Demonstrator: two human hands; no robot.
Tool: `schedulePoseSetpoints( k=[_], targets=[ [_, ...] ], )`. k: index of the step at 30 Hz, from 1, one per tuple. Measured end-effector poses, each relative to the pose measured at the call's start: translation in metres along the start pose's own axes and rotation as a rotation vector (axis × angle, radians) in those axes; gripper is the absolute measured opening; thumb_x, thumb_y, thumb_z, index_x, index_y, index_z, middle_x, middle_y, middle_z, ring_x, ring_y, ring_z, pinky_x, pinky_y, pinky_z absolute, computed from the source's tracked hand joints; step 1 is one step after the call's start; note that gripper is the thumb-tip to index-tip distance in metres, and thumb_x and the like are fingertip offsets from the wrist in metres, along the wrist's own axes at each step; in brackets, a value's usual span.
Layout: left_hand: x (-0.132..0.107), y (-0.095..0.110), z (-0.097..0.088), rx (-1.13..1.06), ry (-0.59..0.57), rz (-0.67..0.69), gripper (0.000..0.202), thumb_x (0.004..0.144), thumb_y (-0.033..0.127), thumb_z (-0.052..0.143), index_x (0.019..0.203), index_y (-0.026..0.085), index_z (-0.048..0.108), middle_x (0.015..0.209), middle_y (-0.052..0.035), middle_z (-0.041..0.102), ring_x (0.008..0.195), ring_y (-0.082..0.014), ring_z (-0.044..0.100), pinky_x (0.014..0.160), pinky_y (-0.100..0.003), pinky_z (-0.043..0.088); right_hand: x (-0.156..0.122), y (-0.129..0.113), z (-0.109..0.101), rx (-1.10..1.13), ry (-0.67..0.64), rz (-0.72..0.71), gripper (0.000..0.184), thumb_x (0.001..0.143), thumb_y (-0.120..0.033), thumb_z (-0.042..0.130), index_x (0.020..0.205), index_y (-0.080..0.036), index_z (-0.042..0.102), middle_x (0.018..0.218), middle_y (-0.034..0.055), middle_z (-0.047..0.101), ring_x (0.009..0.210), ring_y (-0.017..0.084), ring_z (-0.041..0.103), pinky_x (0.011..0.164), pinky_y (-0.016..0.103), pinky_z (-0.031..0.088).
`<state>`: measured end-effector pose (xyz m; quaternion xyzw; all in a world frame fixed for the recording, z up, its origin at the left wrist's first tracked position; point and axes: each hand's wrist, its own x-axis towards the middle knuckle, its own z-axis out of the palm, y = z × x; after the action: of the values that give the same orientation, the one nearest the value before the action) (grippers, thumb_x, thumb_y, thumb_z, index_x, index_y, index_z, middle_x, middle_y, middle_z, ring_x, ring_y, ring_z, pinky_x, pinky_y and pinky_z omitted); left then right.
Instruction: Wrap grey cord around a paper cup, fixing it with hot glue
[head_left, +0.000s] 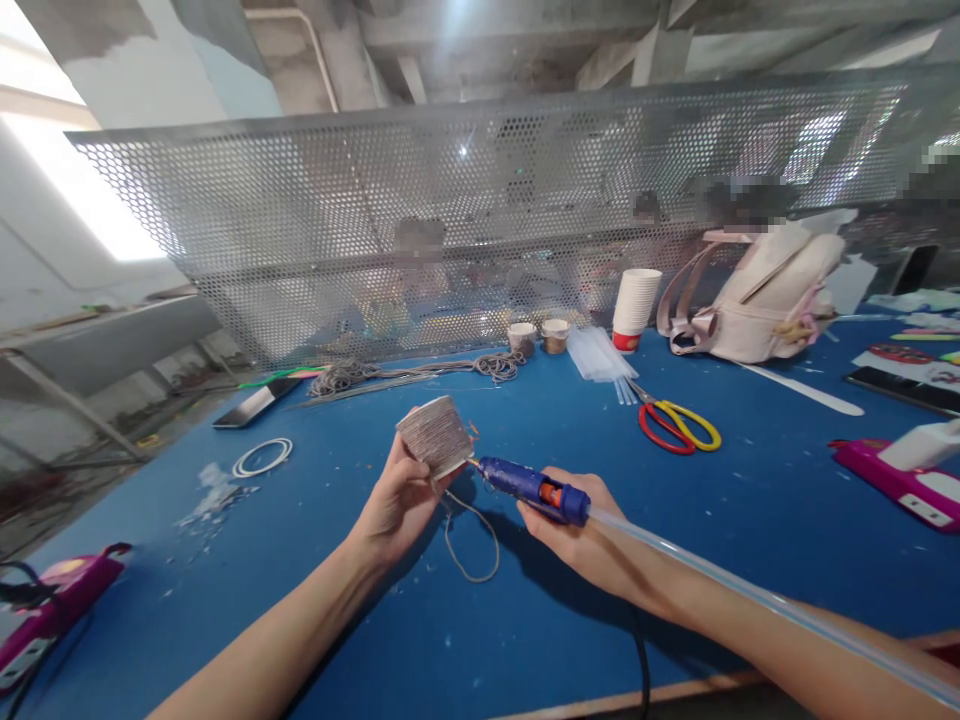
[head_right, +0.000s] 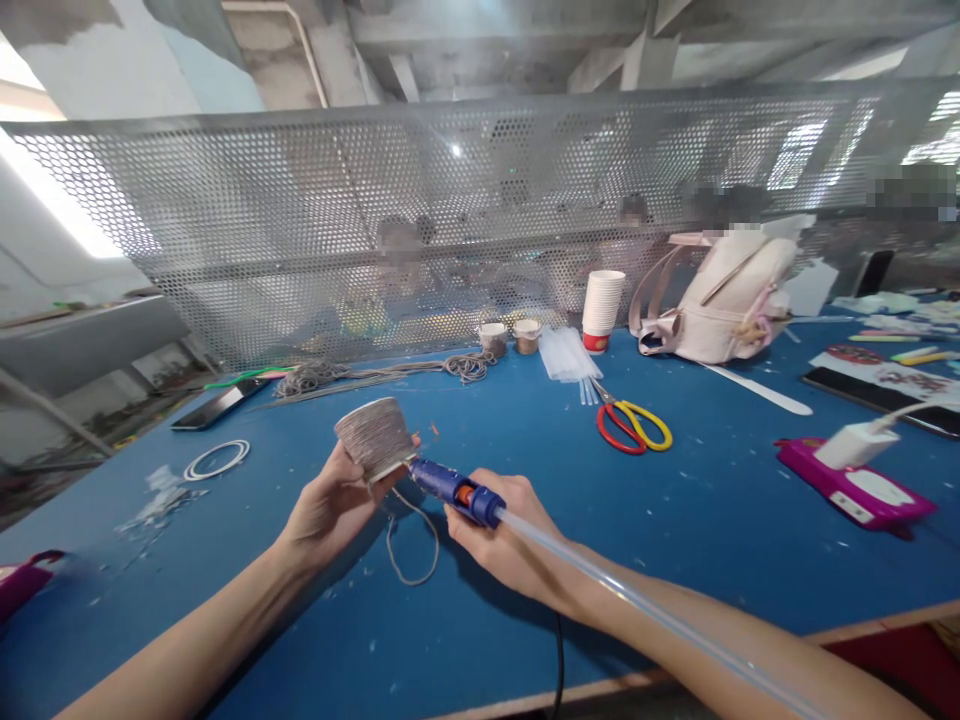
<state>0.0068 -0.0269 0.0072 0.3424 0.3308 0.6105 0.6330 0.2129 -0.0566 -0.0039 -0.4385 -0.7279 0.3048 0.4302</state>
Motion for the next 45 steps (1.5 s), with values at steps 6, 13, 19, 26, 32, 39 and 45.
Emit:
schedulePoseSetpoints(
  k=[6,13,19,26,32,39,45],
  targets=[
    [-0.0011,-0.0053,0.0,0.061,0.009,0.016,0.074,0.062,0.011,0.074,0.128,0.031,0.046,0.115,-0.0027,0.069,0.1,-0.0235,0.069,0.099,-0.04,0.046,-0.0023,0.0054,0.0061,-0.045,0.018,-0.145,0.016,0.078,-0.023,0.055,0.064,-0.021,0.047,0.053,-0.0046,0.048,0.045,0.009,0.037,0.047,0.021,0.034],
    [-0.0011,-0.0072,0.0008,0.05,0.05,0.058,0.077,0.06,0.012,0.078,0.127,0.032,0.047,0.118,-0.0014,0.067,0.1,-0.0235,0.069,0.102,-0.039,0.045,-0.0042,0.0092,0.0076,-0.085,-0.005,-0.237,0.013,0.079,-0.022,0.055,0.067,-0.021,0.048,0.056,-0.003,0.052,0.047,0.009,0.041,0.049,0.021,0.034],
    [0.0004,-0.0067,-0.0011,0.036,0.054,0.063,0.074,0.059,0.012,0.078,0.124,0.033,0.049,0.118,-0.0002,0.067,0.1,-0.0236,0.069,0.1,-0.039,0.047,-0.0032,0.0079,0.0052,-0.068,0.011,-0.191,0.012,0.079,-0.023,0.055,0.068,-0.02,0.051,0.057,-0.0024,0.054,0.047,0.009,0.043,0.051,0.022,0.036],
    [0.0008,-0.0069,-0.0002,0.032,0.07,0.056,0.073,0.058,0.011,0.078,0.122,0.033,0.051,0.115,0.0001,0.068,0.099,-0.0231,0.069,0.098,-0.04,0.049,-0.0028,0.0077,0.0059,-0.095,0.049,-0.222,0.015,0.078,-0.022,0.055,0.065,-0.021,0.047,0.053,-0.0035,0.05,0.045,0.009,0.039,0.048,0.021,0.033],
    [-0.0005,-0.0062,0.0021,0.033,0.093,0.046,0.072,0.056,0.011,0.078,0.12,0.033,0.054,0.116,0.0,0.067,0.097,-0.0212,0.068,0.091,-0.036,0.052,-0.0023,0.0058,0.0053,-0.072,0.011,-0.209,0.015,0.078,-0.022,0.055,0.066,-0.021,0.048,0.053,-0.0047,0.048,0.045,0.008,0.036,0.047,0.021,0.033],
    [0.0011,-0.0065,-0.0003,0.051,0.083,0.06,0.069,0.056,0.013,0.079,0.118,0.033,0.057,0.117,0.0,0.066,0.095,-0.0185,0.066,0.086,-0.032,0.053,-0.0021,0.0076,0.0061,-0.077,0.033,-0.174,0.015,0.078,-0.022,0.056,0.065,-0.021,0.048,0.053,-0.0041,0.05,0.046,0.009,0.039,0.049,0.021,0.035],
    [-0.0008,-0.0058,0.0013,0.06,0.081,0.059,0.069,0.056,0.013,0.08,0.118,0.034,0.057,0.118,0.0006,0.066,0.095,-0.0182,0.065,0.087,-0.032,0.052,-0.0018,0.0075,0.0056,-0.048,0.044,-0.14,0.016,0.078,-0.022,0.057,0.064,-0.021,0.049,0.053,-0.0044,0.049,0.045,0.009,0.039,0.047,0.02,0.035]
  ],
)
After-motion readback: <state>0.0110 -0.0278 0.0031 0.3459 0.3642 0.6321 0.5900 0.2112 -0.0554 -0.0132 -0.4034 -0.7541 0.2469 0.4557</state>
